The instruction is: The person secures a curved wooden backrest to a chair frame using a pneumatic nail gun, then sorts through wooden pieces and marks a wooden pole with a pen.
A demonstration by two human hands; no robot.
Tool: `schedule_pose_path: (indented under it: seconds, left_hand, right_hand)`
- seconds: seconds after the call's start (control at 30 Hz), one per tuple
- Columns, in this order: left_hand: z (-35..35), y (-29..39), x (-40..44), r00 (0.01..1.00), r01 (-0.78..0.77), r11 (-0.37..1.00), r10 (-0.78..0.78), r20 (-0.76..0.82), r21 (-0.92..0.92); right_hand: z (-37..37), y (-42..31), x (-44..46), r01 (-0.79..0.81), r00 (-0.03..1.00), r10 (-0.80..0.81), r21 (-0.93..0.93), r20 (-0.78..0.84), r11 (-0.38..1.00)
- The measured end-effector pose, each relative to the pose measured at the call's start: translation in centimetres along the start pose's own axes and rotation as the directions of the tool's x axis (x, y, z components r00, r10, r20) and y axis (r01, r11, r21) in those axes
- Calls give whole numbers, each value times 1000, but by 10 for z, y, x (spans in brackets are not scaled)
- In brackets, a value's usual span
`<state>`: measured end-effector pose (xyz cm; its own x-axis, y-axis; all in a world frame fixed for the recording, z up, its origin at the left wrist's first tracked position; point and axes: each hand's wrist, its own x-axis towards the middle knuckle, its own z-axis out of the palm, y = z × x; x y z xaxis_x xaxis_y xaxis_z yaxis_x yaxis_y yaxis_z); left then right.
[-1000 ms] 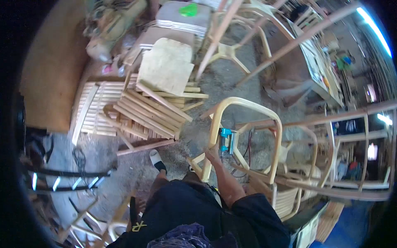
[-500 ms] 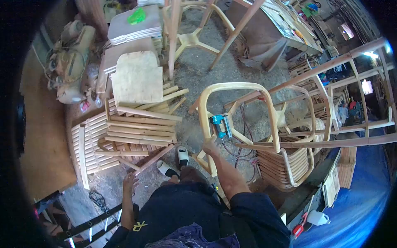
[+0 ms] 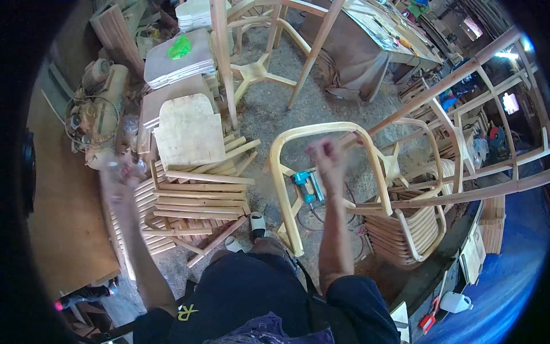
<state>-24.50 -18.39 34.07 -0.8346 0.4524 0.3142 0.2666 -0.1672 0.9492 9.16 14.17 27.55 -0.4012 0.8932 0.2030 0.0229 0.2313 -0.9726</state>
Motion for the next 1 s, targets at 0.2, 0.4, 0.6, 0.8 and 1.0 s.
schedule_pose_path:
  seconds: [0.2,0.4,0.6,0.8,1.0]
  left_hand:
    - [15,166,62,651,-623,590,755,77,-513]
    - [-1,181,68,542,-623,454,838,66,-637]
    - [-4,178,59,560,-579,451,826,71,-679]
    - [12,175,52,589,-529,444,805,63,-723]
    - [7,183,49,578,-527,415,815,46,-742]
  right_hand:
    - [-30,-284,-22,860,360,-924,-338,-131,383]
    - [-46,-411,-104,988,0,-788,121,615,95]
    - [4,-407,-131,994,-58,-807,106,588,6]
    - [18,-420,-154,998,-57,-819,55,572,-31]
    - [16,-436,-172,995,-94,-837,38,539,-88]
